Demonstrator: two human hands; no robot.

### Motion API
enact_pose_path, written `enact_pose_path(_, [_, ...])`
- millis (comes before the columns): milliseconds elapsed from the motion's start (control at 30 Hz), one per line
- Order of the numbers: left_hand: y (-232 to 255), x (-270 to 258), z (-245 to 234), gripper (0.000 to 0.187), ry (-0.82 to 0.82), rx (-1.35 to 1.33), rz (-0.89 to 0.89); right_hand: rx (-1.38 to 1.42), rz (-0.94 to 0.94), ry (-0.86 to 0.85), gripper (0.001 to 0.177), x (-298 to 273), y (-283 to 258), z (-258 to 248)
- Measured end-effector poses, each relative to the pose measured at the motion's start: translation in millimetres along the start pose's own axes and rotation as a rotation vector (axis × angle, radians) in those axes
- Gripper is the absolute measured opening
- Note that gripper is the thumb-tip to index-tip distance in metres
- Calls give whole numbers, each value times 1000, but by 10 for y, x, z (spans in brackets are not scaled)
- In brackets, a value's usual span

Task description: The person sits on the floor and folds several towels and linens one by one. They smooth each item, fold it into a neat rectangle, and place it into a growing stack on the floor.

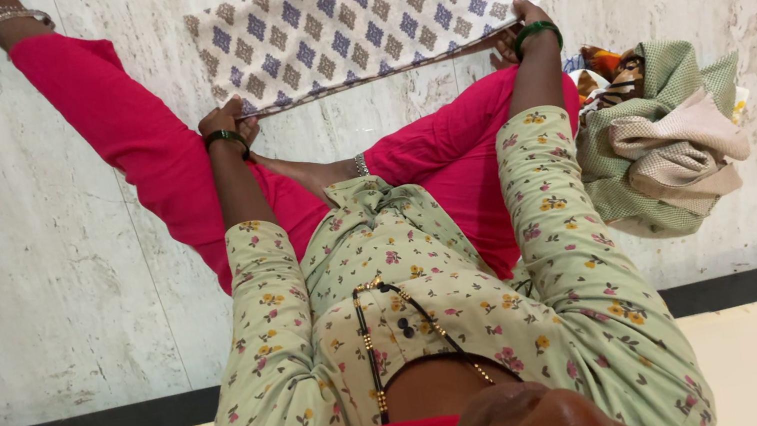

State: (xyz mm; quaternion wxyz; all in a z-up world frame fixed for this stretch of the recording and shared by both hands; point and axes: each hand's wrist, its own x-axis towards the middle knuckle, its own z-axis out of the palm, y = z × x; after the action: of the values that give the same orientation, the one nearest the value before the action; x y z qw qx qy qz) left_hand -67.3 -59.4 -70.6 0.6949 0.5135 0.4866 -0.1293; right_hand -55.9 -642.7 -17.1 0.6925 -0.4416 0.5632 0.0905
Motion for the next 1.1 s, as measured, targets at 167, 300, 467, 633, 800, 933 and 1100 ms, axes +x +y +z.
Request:
enact_pose_path(167, [24,-9,79,29,108,-28,12,-74,-189,183,29,64,-24,37])
enact_pose_path(300, [223,-89,53,23,1,-239,224,624,-377,-274,27,42,-241,-132])
enact_pose_path(467, [684,-235,77,35,-119,-230,414,769,-380,-524,22,-102,-270,-209])
enact_pose_path(633, [1278,-208,419,47,-11,-97,517,733,-249,-535,25,-165,-445,105])
enact_pose_path(800, [1684,-67,281,28,-370,-478,606,705,-419,-780,21,-235,-670,160])
enact_pose_path(933, [1359,62,209,45,-118,-165,609,365,-568,-476,22,-240,-497,163])
enact_pose_path(1100, [647,64,171,23,253,169,466,-278,-606,-84,27,-187,-129,232])
